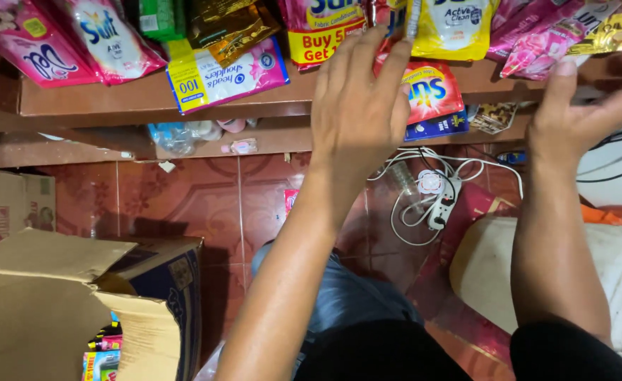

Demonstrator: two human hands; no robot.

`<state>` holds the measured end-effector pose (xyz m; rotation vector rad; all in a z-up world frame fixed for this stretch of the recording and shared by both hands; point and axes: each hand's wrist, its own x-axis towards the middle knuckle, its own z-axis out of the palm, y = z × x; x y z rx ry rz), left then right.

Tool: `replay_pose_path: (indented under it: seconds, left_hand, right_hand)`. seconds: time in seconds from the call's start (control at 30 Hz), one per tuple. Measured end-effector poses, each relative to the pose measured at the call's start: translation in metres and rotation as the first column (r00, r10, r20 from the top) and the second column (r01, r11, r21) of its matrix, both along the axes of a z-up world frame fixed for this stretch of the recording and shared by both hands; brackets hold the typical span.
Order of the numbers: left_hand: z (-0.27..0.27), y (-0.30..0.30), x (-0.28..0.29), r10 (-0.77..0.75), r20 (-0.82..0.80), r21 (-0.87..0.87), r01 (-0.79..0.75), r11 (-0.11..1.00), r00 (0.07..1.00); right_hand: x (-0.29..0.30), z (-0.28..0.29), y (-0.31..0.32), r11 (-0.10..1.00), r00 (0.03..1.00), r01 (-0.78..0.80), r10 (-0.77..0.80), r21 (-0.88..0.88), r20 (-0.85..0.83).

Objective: Taking small detergent and cleaning product packets from a cardboard box and arranging them onto shelves in a grocery store.

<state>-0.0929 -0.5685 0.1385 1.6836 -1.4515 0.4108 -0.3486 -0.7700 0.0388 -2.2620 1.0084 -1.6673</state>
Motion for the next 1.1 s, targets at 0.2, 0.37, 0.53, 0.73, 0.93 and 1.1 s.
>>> replay_pose_path:
  seconds: [0.2, 0.37, 0.53, 0.73, 0.93, 1.1]
  left_hand:
    - [0.004, 0.04, 0.007, 0.036, -0.293, -0.07, -0.059, 0.996, 0.955]
    - [0.009, 0.097, 0.03, 0.178, -0.391, -0.068, -0.221, 0.973, 0.903]
    - [0.007, 0.19, 0.068, 0.309, -0.421, -0.141, -0.398, 0.906, 0.853]
    - [-0.007, 0.334, 0.1, 0.486, -0.498, -0.183, -0.635, 0.75, 0.718]
    - [-0.046, 0.499, 0.116, 0.692, -0.545, -0.094, -0.854, 0.511, 0.474]
    - [-0.109, 0.632, 0.123, 0.579, -0.757, -0.085, -0.923, 0.375, 0.304]
  right_hand:
    - [0.05, 0.023, 0.072, 0.888, 0.892, -0.412, 0.349, 0.202, 0.287]
    - [0.122, 0.046, 0.139, 0.732, 0.773, -0.62, 0.51, 0.282, 0.378]
    - [0.198, 0.053, 0.213, 0.538, 0.606, -0.796, 0.71, 0.279, 0.36]
    - [0.288, 0.053, 0.339, 0.257, 0.36, -0.912, 0.875, 0.319, 0.325]
    - [0.351, 0.035, 0.478, -0.096, 0.033, -0.919, 0.949, 0.383, 0.315]
    - [0.387, 0.006, 0.591, -0.278, -0.152, -0.844, 0.944, 0.458, 0.292]
